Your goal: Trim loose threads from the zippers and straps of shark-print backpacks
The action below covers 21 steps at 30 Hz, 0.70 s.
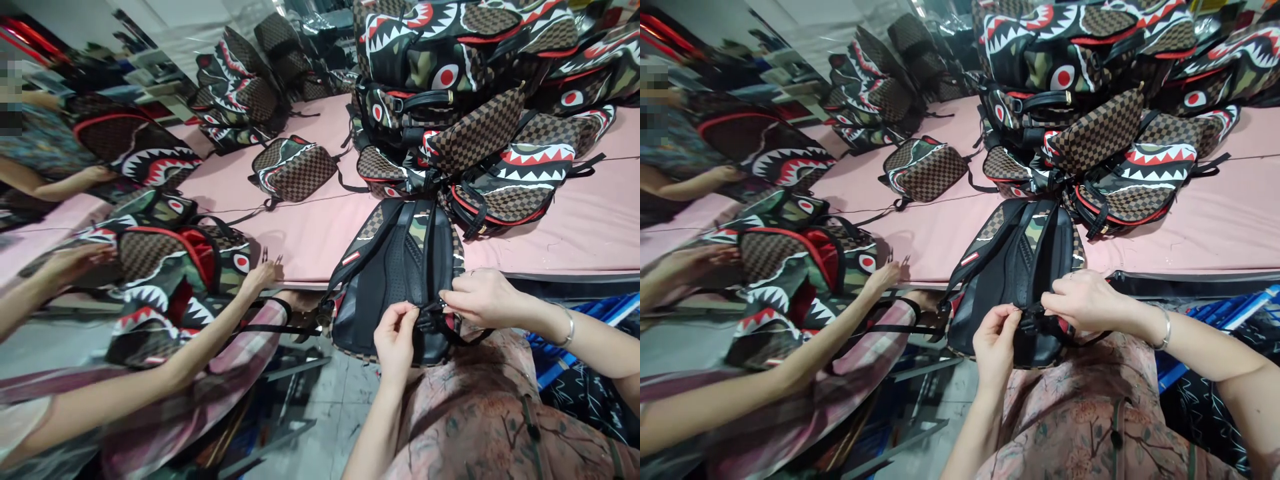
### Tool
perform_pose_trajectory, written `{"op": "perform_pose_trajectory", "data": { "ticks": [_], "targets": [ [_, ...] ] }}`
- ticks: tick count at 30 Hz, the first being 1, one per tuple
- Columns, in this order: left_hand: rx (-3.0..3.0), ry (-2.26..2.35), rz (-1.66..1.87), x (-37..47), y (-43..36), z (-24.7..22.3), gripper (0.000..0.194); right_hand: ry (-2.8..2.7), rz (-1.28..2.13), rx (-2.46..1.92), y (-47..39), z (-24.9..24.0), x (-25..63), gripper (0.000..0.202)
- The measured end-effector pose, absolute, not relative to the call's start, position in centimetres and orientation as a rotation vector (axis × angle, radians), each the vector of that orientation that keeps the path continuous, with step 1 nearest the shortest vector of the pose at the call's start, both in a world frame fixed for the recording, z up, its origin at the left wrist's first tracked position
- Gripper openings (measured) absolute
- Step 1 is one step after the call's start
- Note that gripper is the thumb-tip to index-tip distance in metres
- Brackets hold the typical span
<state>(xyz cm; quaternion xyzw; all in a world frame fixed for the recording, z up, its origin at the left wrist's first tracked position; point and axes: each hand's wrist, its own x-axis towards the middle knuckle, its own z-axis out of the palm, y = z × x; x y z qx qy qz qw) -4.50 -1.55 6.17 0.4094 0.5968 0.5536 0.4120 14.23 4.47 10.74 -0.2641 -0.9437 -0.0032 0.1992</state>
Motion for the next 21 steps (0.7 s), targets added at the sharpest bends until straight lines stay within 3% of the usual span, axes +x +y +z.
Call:
{"op": "perform_pose_trajectory", "data": {
  "ticks": [8,21],
  "targets": [
    [0.717,1.322,1.358,-4.9,-1.3,6.0,0.027,-2.65,0.266,-0.768,5.5,10.3,14.2,0.027],
    [0.653,1.247,1.352,-4.7,-1.1,6.5,0.029,-2.633,0.214,-0.733,5.6,10.6,13.8,0.031]
  ]
}}
